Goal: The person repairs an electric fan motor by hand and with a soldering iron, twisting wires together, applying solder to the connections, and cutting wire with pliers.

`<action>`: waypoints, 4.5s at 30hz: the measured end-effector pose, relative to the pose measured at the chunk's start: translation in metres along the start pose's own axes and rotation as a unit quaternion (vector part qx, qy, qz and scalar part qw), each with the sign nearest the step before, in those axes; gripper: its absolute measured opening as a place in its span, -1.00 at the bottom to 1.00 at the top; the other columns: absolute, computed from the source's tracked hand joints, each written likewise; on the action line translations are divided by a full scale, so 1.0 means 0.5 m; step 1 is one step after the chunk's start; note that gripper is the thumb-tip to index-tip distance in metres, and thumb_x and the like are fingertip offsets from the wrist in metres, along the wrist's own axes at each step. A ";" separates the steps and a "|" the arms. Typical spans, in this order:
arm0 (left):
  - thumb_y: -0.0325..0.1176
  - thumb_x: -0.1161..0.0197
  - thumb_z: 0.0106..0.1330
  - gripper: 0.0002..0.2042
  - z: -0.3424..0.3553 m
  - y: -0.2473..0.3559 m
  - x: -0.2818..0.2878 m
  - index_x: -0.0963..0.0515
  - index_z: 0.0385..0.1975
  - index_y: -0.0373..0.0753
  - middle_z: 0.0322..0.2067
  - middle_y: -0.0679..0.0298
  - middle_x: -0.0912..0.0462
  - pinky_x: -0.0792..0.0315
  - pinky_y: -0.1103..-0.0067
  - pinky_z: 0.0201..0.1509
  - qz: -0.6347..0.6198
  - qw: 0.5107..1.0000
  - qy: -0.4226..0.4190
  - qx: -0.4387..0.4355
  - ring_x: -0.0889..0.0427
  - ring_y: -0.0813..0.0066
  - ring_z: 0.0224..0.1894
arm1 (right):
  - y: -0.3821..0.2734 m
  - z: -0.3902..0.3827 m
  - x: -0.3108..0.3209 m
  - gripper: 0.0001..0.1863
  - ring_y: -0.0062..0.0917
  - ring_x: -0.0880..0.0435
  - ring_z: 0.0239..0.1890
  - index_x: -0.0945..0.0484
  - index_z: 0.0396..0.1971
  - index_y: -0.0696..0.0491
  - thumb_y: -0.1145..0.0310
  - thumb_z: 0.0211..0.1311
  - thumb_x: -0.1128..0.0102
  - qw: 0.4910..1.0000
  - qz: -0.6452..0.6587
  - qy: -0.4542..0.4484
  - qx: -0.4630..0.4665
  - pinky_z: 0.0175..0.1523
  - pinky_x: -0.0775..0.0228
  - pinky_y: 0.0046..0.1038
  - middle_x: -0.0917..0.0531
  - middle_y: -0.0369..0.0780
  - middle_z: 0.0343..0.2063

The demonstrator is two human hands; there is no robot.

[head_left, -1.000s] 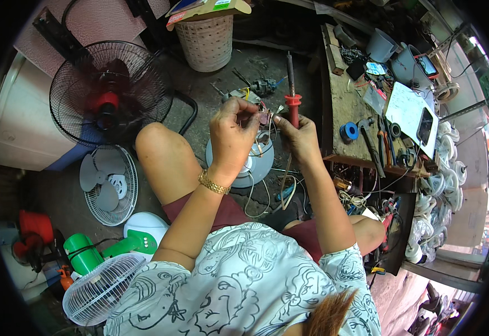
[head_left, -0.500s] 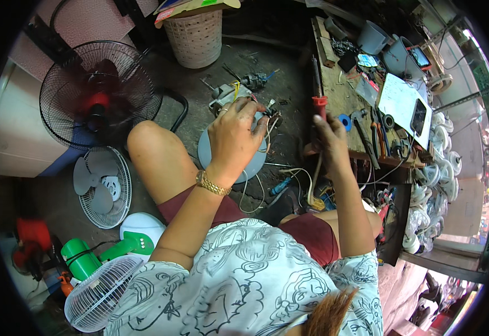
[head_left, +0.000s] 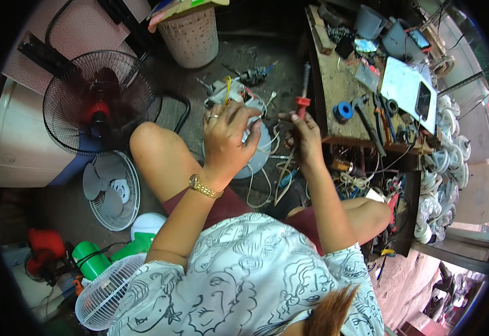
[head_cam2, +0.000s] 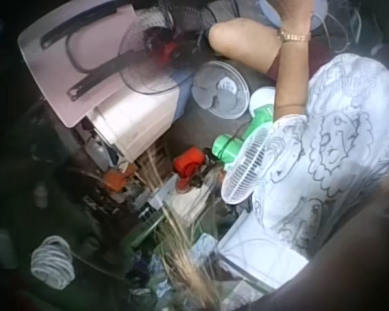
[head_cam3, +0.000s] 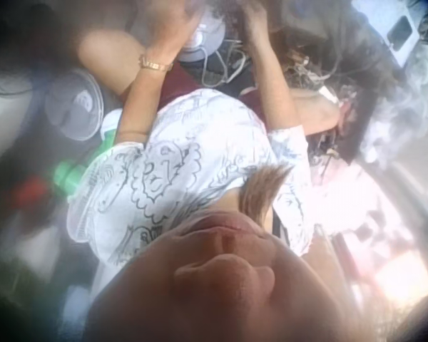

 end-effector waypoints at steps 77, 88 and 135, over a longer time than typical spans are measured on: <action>-0.25 -0.51 0.02 -0.82 0.075 -0.115 0.003 -0.74 -0.39 -0.12 -0.20 0.27 -0.56 -0.38 0.27 0.03 0.035 0.984 -0.001 0.174 -0.52 0.17 -0.06 | -0.375 -0.038 -0.189 -0.64 -0.30 -0.54 -0.17 -0.80 -0.16 -0.20 0.43 -0.02 -0.40 0.498 -0.767 -0.078 0.397 -0.06 -0.25 -0.24 -0.65 -0.32 -0.32; -0.24 -0.52 0.00 -0.83 0.070 -0.122 0.000 -0.73 -0.42 -0.06 -0.18 0.37 -0.54 -0.31 0.20 0.13 0.021 0.978 -0.015 0.207 -0.49 0.21 0.00 | -0.374 -0.040 -0.197 -0.64 -0.32 -0.53 -0.18 -0.80 -0.16 -0.20 0.44 -0.02 -0.41 0.483 -0.777 -0.087 0.394 -0.05 -0.24 -0.25 -0.64 -0.34 -0.34; -0.37 -0.42 0.14 -0.90 0.080 -0.076 0.012 -0.68 -0.36 -0.15 -0.29 0.26 -0.67 -0.41 0.24 -0.01 0.053 0.990 -0.012 0.127 -0.59 0.15 -0.16 | -0.380 -0.068 -0.245 -0.60 -0.33 -0.56 -0.31 -0.77 -0.10 -0.16 0.37 -0.04 -0.44 0.418 -0.787 -0.143 0.430 -0.16 -0.39 -0.28 -0.61 -0.31 -0.42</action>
Point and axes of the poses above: each hand's wrist, its own z-axis towards the middle knuckle, its own x-axis out of the back of the hand, y = z × x, the point moved 9 cm from there along z, towards the middle knuckle
